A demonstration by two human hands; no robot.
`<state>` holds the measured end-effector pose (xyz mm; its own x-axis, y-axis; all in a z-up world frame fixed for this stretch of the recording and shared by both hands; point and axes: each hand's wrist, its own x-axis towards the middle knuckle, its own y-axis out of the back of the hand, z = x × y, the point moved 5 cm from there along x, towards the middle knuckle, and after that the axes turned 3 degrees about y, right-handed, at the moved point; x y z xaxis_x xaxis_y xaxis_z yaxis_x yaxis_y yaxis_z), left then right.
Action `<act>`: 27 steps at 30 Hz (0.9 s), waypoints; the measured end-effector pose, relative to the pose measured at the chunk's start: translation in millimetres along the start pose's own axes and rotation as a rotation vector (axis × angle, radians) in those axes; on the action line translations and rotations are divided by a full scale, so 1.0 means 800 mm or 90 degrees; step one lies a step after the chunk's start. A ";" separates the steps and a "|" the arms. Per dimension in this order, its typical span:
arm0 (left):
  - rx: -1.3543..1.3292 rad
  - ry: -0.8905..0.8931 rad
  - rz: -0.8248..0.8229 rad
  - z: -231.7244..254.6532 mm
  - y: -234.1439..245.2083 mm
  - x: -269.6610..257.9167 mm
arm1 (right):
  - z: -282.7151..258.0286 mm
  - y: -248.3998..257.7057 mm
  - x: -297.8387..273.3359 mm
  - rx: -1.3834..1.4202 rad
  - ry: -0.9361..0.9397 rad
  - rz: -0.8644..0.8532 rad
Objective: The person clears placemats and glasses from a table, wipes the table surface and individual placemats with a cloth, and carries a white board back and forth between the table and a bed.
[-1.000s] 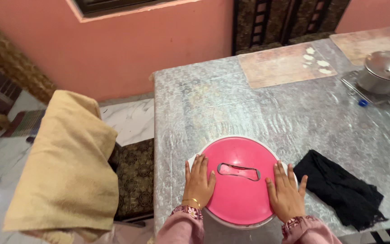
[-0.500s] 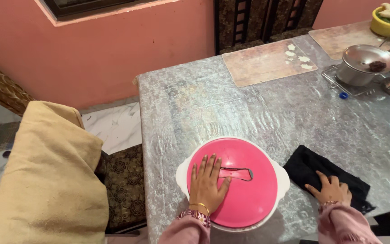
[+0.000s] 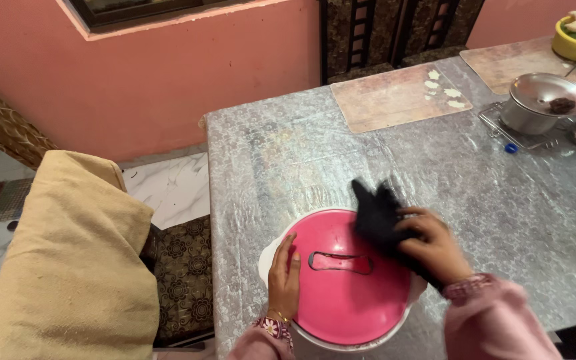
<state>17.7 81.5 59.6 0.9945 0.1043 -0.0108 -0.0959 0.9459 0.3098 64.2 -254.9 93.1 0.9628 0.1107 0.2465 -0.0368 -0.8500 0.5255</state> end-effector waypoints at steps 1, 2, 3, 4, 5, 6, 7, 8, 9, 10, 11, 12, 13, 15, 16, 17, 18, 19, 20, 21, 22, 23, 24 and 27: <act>-0.021 0.005 0.026 0.000 0.001 0.001 | -0.048 -0.039 0.006 -0.064 0.119 -0.093; -0.021 0.004 0.029 -0.001 -0.001 0.004 | -0.087 -0.076 0.007 -0.128 0.237 -0.188; 0.041 -0.051 0.041 0.003 -0.003 0.005 | -0.109 -0.112 -0.002 -0.285 0.239 -0.170; 0.103 -0.106 0.053 0.007 -0.006 0.003 | -0.121 -0.133 -0.013 -0.443 0.240 -0.148; 0.105 -0.107 0.057 0.007 -0.008 0.003 | -0.118 -0.133 -0.002 -0.441 0.244 -0.147; 0.174 -0.135 0.050 0.010 -0.013 0.001 | -0.097 -0.131 0.017 -0.427 0.165 -0.200; 0.241 -0.159 0.042 0.012 -0.018 -0.004 | -0.072 -0.127 0.028 -0.414 0.082 -0.256; 0.241 -0.158 0.044 0.012 -0.018 -0.005 | -0.070 -0.118 0.049 -0.477 0.265 -0.180; 0.233 -0.140 0.041 0.011 -0.017 -0.003 | -0.072 -0.115 0.058 -0.531 0.442 -0.095; 0.226 -0.122 0.038 0.009 -0.016 -0.002 | -0.065 -0.115 0.066 -0.530 0.441 -0.096; 0.231 -0.121 0.037 0.008 -0.016 -0.002 | -0.042 -0.107 0.089 -0.507 0.152 -0.102; 0.212 -0.124 0.051 0.006 -0.017 0.000 | -0.024 -0.100 0.092 -0.468 -0.136 -0.104; 0.193 -0.130 0.063 0.005 -0.017 0.004 | -0.038 -0.106 0.078 -0.464 -0.140 -0.102; 0.171 -0.132 0.083 -0.002 -0.014 0.004 | -0.092 -0.136 0.036 -0.516 0.031 -0.138; 0.145 -0.134 0.108 -0.005 -0.013 0.007 | -0.117 -0.151 0.019 -0.508 0.079 -0.155; 0.143 -0.131 0.104 -0.009 -0.014 0.010 | -0.137 -0.158 -0.001 -0.499 0.123 -0.179; 0.103 -0.102 0.093 -0.014 -0.014 0.016 | -0.144 -0.146 -0.015 -0.500 0.119 -0.182; 0.064 -0.075 0.082 -0.019 -0.010 0.022 | -0.146 -0.136 -0.027 -0.441 0.132 -0.225; 0.065 -0.074 0.080 -0.020 -0.006 0.024 | -0.146 -0.126 -0.037 -0.381 0.144 -0.267; 0.020 -0.037 0.059 -0.025 -0.002 0.026 | -0.140 -0.110 -0.037 -0.381 0.142 -0.266; -0.024 0.000 0.039 -0.029 0.000 0.027 | -0.139 -0.083 -0.029 -0.413 0.215 -0.134; -0.024 0.000 0.039 -0.030 0.004 0.028 | -0.135 -0.058 -0.026 -0.440 0.290 -0.002; -0.115 0.014 0.026 -0.033 0.006 0.029 | -0.119 -0.048 -0.017 -0.440 0.291 -0.002; -0.310 -0.016 0.045 -0.038 0.012 0.023 | -0.069 -0.060 0.021 -0.294 0.188 -0.078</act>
<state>33.7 102.1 33.6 0.9849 0.1719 0.0188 -0.1662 0.9710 -0.1719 67.2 -183.3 117.1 0.8539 0.3900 0.3446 -0.1071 -0.5162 0.8497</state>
